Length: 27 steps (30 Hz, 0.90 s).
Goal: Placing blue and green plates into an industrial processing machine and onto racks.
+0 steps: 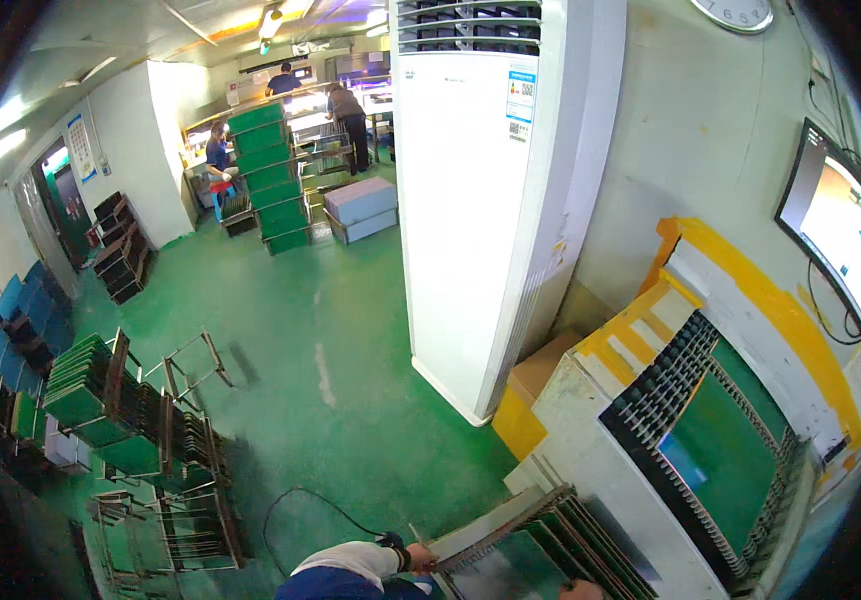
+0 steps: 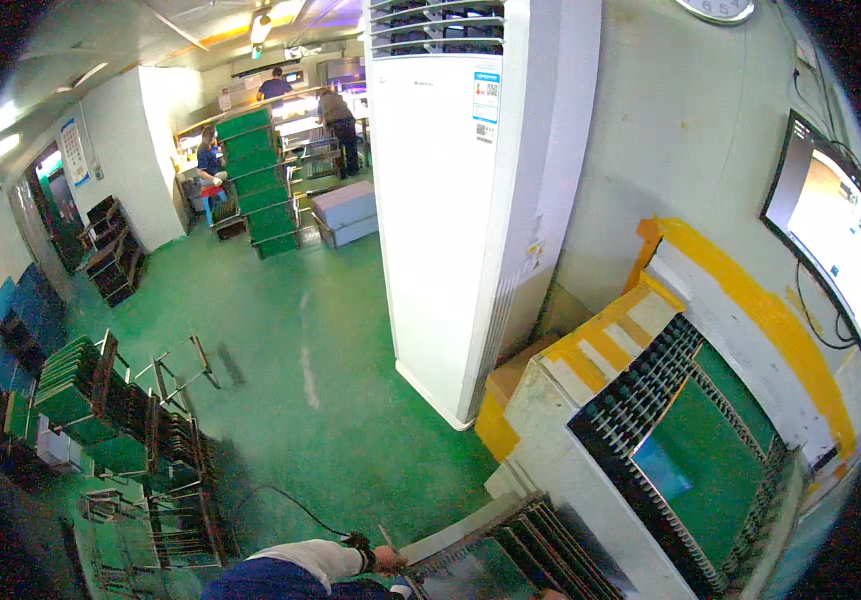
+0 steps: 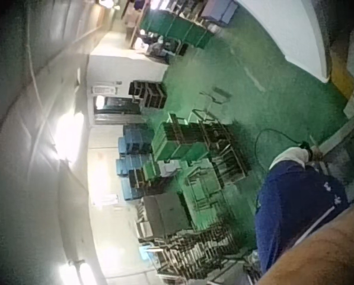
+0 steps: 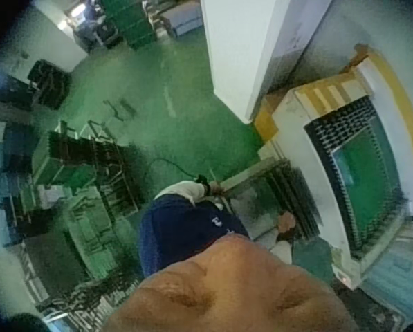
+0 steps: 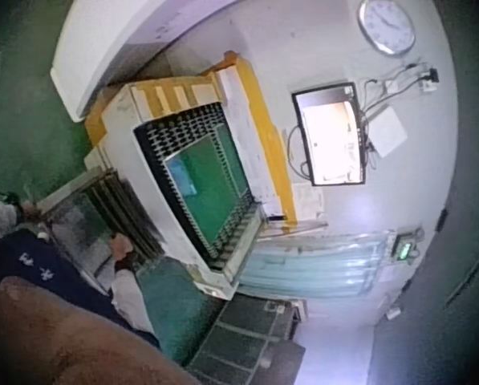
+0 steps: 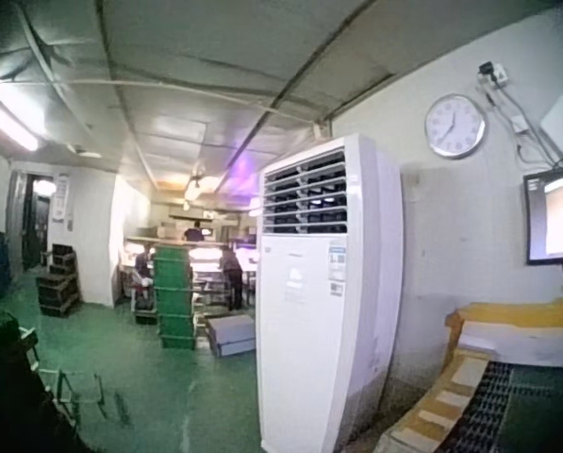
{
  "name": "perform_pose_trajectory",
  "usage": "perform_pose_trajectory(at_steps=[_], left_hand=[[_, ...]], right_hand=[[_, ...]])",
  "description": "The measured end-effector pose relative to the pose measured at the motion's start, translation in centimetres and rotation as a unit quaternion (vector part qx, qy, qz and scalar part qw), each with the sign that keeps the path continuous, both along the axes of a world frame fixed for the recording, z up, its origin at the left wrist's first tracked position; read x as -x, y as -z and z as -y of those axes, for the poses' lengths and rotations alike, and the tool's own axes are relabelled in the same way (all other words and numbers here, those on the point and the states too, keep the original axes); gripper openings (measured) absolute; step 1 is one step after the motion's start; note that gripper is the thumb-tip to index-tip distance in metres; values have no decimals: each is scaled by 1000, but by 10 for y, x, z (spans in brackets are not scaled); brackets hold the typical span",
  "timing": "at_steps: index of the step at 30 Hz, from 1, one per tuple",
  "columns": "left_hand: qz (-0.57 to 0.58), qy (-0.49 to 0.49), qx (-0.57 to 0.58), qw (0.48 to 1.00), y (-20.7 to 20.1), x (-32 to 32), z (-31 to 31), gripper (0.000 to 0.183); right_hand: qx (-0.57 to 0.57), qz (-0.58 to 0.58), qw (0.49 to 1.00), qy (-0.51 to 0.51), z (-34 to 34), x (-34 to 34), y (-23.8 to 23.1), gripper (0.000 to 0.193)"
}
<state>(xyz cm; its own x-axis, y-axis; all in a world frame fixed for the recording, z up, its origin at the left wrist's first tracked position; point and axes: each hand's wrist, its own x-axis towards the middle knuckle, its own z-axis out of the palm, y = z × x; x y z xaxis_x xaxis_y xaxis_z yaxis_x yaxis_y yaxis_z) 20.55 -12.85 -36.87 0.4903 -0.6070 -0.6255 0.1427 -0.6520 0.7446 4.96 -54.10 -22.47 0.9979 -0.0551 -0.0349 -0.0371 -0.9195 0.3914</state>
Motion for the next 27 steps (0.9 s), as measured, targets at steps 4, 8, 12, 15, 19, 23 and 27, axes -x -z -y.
perform_pose_trajectory(at_steps=[4, 8, 12, 15, 19, 23, 27], left_hand=[[-166, -176, -144, 960, -38, -3, 23, 42], [-240, -263, -103, 929, -26, 0, 20, 32], [-55, -86, 23, 994, 12, 8, 4, 33], [-141, -145, -43, 978, -3, 1, 12, 35], [-214, -213, -116, 946, -48, -8, 18, 36], [-225, -200, -65, 951, -41, -4, 6, 37], [-222, -225, -47, 947, -59, -1, 10, 36]], right_hand=[[-198, -72, 956, 203, -9, -13, -24, 30], [-180, -195, 930, 254, -12, -17, -32, 33], [-135, -246, 927, 249, -14, -12, -25, 40], [-91, -272, 928, 239, -10, -6, -34, 45], [-46, -304, 949, 73, 12, 17, -20, 49], [-193, -236, 923, 236, -4, -3, -28, 45], [-220, -231, 908, 272, -10, -14, -37, 40]])
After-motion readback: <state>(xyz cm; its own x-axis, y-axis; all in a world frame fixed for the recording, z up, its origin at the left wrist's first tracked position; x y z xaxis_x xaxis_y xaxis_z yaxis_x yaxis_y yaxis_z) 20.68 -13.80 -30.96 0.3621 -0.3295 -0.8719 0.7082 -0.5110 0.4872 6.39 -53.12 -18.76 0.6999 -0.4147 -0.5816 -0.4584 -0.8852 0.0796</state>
